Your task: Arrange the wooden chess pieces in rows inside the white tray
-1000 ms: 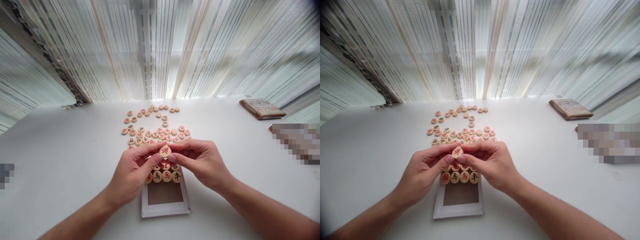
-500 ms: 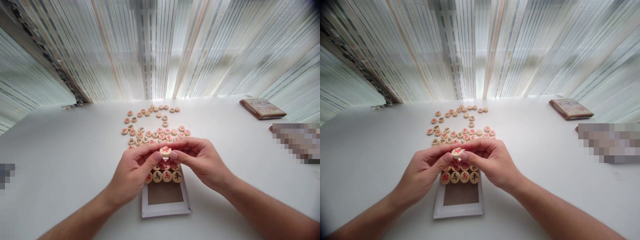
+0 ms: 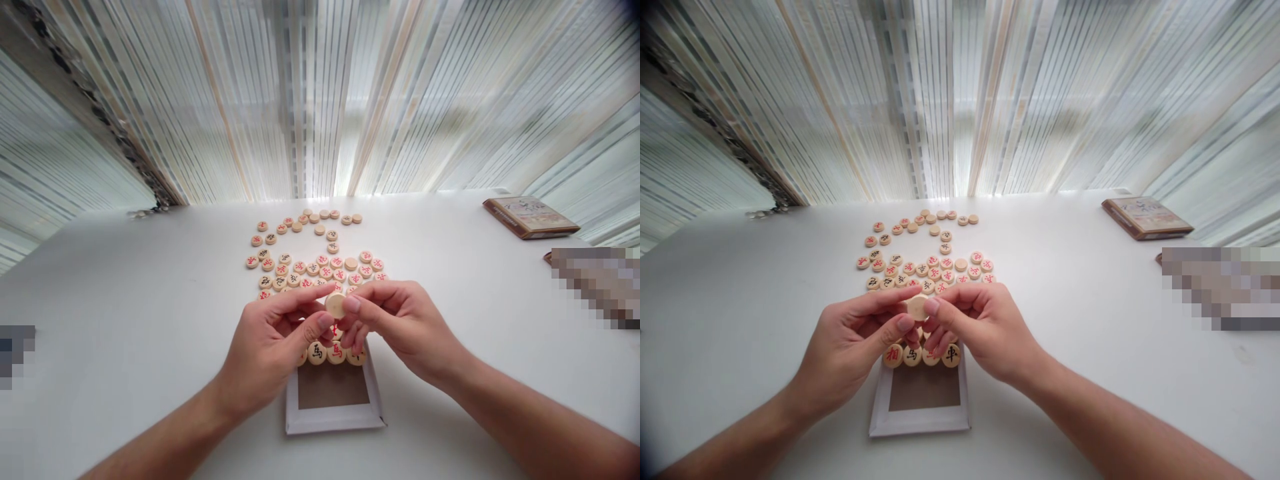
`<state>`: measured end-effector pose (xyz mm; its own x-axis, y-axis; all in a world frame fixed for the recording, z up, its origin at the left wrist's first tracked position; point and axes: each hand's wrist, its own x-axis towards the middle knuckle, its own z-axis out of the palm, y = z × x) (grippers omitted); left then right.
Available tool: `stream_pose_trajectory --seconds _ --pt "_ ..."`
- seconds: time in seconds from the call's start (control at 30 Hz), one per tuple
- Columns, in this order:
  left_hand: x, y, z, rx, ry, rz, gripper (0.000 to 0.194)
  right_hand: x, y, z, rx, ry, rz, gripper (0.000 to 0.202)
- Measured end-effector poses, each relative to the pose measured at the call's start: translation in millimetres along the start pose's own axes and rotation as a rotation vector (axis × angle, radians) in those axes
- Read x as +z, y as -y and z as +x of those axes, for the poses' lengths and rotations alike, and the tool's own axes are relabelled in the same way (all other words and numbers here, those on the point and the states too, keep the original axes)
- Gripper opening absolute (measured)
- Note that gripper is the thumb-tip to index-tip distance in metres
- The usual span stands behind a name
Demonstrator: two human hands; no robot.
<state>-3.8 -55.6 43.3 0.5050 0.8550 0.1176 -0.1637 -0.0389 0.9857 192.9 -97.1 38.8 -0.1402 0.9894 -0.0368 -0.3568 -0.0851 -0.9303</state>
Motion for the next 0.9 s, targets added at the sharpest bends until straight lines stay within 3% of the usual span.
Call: stream_pose_trajectory --seconds 0.27,0.53,0.7,0.9 --pt "-0.3 3.2 -3.1 0.036 0.062 0.036 0.029 3.4 1.8 -2.0 0.145 -0.004 0.005 0.031" --pt "-1.1 6.5 -6.3 0.168 0.149 0.253 0.031 2.9 1.8 -4.4 0.134 -0.038 -0.083 0.036" --pt "-1.8 5.3 -5.2 0.123 0.191 0.204 0.034 -0.1 -1.2 -4.2 0.095 0.026 -0.039 0.033" --pt "-0.8 3.8 -4.0 0.061 0.131 0.113 0.027 0.1 0.0 -3.0 0.12 0.062 0.062 0.031"
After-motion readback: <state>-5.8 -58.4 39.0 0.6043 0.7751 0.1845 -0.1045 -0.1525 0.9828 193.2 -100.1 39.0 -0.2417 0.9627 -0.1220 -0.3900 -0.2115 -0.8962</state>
